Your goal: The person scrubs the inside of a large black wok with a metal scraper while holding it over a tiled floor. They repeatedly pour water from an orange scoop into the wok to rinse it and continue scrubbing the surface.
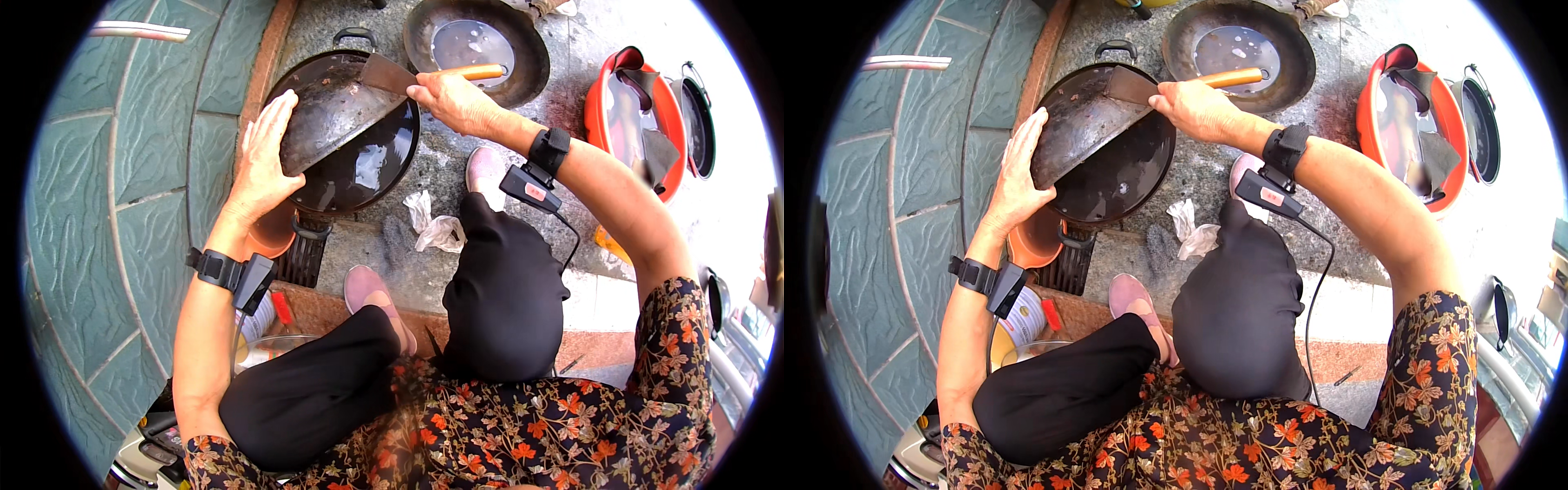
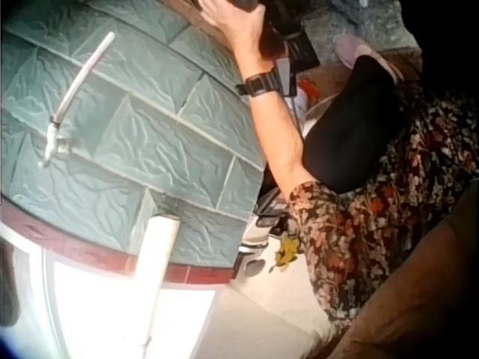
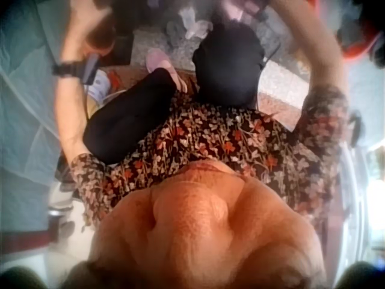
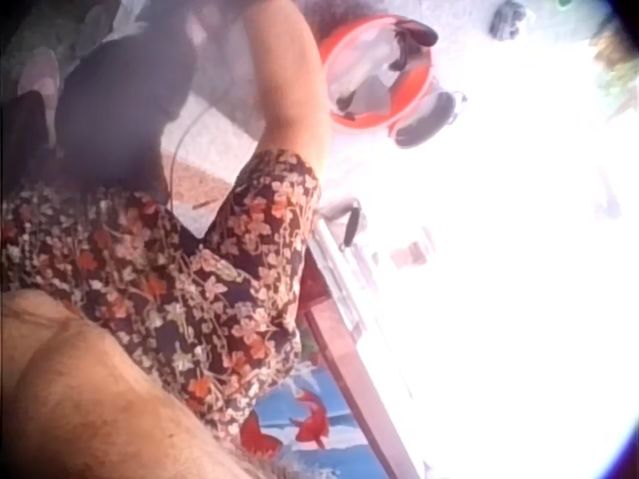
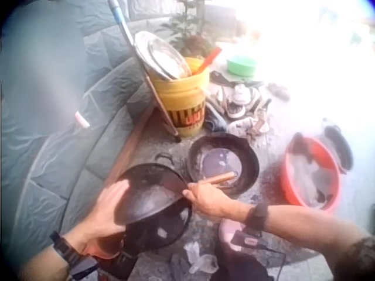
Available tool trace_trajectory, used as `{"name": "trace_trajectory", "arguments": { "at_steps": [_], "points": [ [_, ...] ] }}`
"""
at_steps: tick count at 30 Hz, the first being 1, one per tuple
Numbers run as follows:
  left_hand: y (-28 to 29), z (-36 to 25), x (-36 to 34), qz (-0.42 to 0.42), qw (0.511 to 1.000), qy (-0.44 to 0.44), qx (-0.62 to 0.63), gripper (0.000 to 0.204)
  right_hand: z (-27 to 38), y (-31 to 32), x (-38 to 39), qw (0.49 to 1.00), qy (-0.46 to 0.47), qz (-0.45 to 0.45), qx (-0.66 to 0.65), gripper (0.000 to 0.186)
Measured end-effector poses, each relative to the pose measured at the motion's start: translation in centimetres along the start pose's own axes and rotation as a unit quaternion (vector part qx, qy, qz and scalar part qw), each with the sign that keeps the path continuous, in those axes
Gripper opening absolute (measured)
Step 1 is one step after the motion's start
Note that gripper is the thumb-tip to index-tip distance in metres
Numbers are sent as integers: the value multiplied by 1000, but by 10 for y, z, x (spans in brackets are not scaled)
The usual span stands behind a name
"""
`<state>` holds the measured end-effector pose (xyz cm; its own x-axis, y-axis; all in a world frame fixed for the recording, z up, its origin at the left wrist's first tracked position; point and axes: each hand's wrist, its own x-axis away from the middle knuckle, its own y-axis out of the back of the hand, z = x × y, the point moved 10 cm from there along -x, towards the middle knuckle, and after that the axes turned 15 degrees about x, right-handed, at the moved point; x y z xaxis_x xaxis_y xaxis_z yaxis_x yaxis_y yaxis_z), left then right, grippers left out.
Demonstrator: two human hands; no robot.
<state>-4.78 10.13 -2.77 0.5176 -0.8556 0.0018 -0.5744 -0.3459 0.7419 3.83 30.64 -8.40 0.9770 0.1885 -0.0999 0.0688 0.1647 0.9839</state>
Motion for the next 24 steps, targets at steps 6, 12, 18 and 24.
{"name": "trace_trajectory", "arguments": {
  "at_steps": [6,12,18,24],
  "points": [
    [3,0,-4,-10,1000,-12,-1,107,23,8,6,969,-103,82,-212,38],
    [6,2,-3,-20,1000,1,10,108,26,12,1,975,-101,105,-167,38],
    [5,0,-4,-22,1000,-9,1,108,-2,14,-10,980,-130,17,-150,38],
    [6,1,-3,-19,1000,-8,-2,108,24,21,-6,989,-67,14,-131,37]
  ]
}}
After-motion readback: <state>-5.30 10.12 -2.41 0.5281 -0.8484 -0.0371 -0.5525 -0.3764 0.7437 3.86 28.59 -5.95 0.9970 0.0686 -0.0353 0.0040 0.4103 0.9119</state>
